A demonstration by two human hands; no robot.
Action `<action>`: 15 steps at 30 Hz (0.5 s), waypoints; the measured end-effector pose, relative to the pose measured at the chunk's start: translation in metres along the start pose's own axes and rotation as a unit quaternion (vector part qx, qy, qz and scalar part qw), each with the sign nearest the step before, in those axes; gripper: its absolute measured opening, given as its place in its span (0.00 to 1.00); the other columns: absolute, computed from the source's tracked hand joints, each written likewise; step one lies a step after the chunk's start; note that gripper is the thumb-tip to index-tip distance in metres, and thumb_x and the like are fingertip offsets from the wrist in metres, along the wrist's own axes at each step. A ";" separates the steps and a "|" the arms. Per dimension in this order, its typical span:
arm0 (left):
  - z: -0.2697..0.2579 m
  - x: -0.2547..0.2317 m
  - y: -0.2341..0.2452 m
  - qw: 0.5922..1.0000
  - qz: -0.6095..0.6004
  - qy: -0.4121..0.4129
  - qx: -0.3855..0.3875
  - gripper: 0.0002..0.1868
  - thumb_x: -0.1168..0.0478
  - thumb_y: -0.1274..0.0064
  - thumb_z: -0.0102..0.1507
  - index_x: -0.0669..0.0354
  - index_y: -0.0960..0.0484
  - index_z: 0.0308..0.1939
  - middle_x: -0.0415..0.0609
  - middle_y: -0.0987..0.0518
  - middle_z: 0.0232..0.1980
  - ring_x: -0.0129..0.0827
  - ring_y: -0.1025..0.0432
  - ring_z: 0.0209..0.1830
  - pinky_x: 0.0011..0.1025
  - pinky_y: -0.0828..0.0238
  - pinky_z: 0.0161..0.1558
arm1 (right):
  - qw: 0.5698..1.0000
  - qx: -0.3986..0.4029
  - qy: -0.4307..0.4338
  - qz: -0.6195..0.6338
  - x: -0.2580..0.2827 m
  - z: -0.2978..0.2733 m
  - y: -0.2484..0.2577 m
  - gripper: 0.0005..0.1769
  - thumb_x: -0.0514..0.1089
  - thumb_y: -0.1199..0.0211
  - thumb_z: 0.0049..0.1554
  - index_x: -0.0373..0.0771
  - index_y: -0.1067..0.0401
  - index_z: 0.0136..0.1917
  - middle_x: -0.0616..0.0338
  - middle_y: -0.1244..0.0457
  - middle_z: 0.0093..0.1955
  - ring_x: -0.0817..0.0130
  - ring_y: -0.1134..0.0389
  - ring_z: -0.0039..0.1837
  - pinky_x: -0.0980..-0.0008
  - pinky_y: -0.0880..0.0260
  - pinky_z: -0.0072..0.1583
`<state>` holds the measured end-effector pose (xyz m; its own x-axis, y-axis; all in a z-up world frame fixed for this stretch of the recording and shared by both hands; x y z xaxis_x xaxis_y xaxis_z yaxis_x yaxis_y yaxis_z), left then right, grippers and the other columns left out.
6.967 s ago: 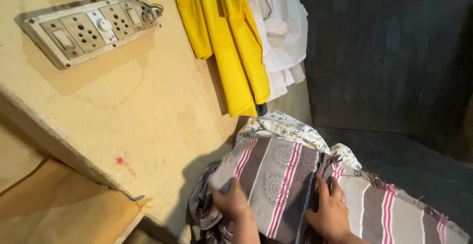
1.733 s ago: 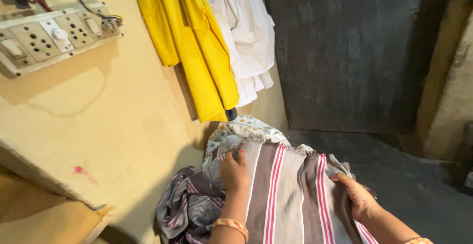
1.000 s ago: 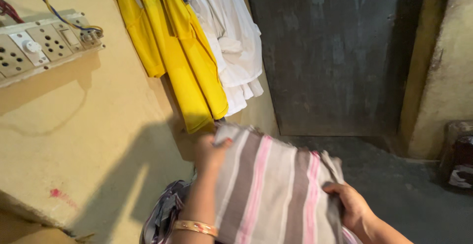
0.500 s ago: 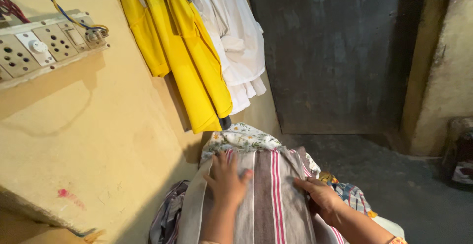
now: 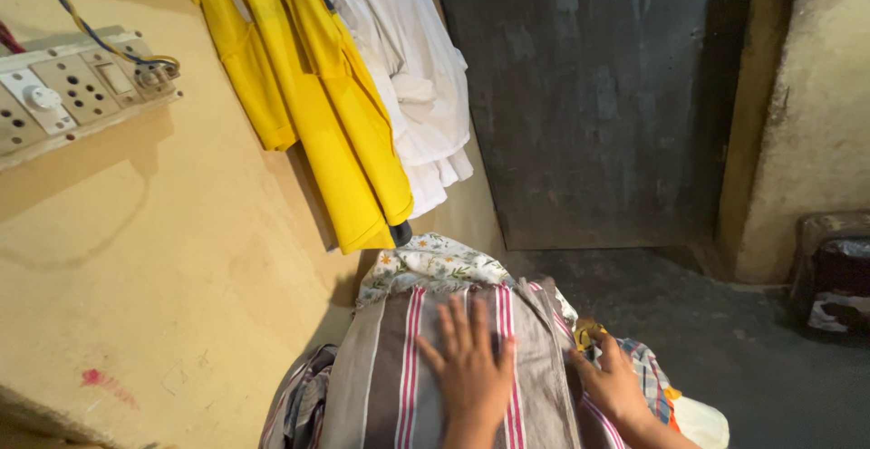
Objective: The person folds a striped towel or bedsheet by hand, aligning edges and smoothing the fabric, then places the folded item on a shelf. The person repeats the folding process with another similar item.
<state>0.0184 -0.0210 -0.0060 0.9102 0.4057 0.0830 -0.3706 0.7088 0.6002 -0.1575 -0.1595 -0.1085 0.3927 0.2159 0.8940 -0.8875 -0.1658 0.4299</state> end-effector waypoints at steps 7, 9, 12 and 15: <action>-0.021 -0.011 -0.010 0.996 -0.071 -0.027 0.041 0.39 0.34 0.64 0.70 0.55 0.42 0.76 0.58 0.49 0.79 0.47 0.63 0.82 0.64 0.87 0.71 | 0.963 0.221 -0.156 0.001 -0.046 0.022 -0.015 0.56 0.71 0.25 0.43 0.30 0.31 0.71 0.46 0.31 0.63 0.60 0.28 0.64 0.67 0.32 0.67; -0.022 -0.004 -0.020 0.975 -0.141 0.032 0.169 0.38 0.36 0.64 0.70 0.55 0.44 0.77 0.57 0.51 0.81 0.46 0.65 0.83 0.63 0.90 0.70 | 0.945 0.258 -0.193 0.062 -0.048 0.019 -0.012 0.59 0.72 0.25 0.38 0.29 0.28 0.70 0.45 0.31 0.62 0.58 0.27 0.65 0.65 0.31 0.67; -0.023 0.000 -0.028 0.952 -0.187 0.074 0.230 0.38 0.38 0.67 0.70 0.54 0.46 0.78 0.53 0.51 0.82 0.43 0.65 0.84 0.62 0.91 0.72 | 0.941 0.236 -0.240 0.046 -0.045 0.014 -0.007 0.68 0.74 0.21 0.42 0.37 0.48 0.79 0.44 0.43 0.71 0.54 0.41 0.72 0.55 0.41 0.70; -0.026 0.005 -0.033 0.940 -0.221 0.086 0.245 0.37 0.39 0.70 0.71 0.54 0.47 0.79 0.51 0.50 0.83 0.42 0.65 0.84 0.61 0.92 0.72 | 0.928 0.258 -0.254 0.088 -0.036 0.008 -0.005 0.65 0.78 0.26 0.34 0.29 0.33 0.70 0.41 0.29 0.62 0.51 0.25 0.64 0.58 0.29 0.67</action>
Point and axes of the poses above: each hand's wrist, its own z-axis towards the middle knuckle, its own y-axis out of the back of the hand, x = y × z, the point moved 3 cm from there along z, towards the middle knuckle
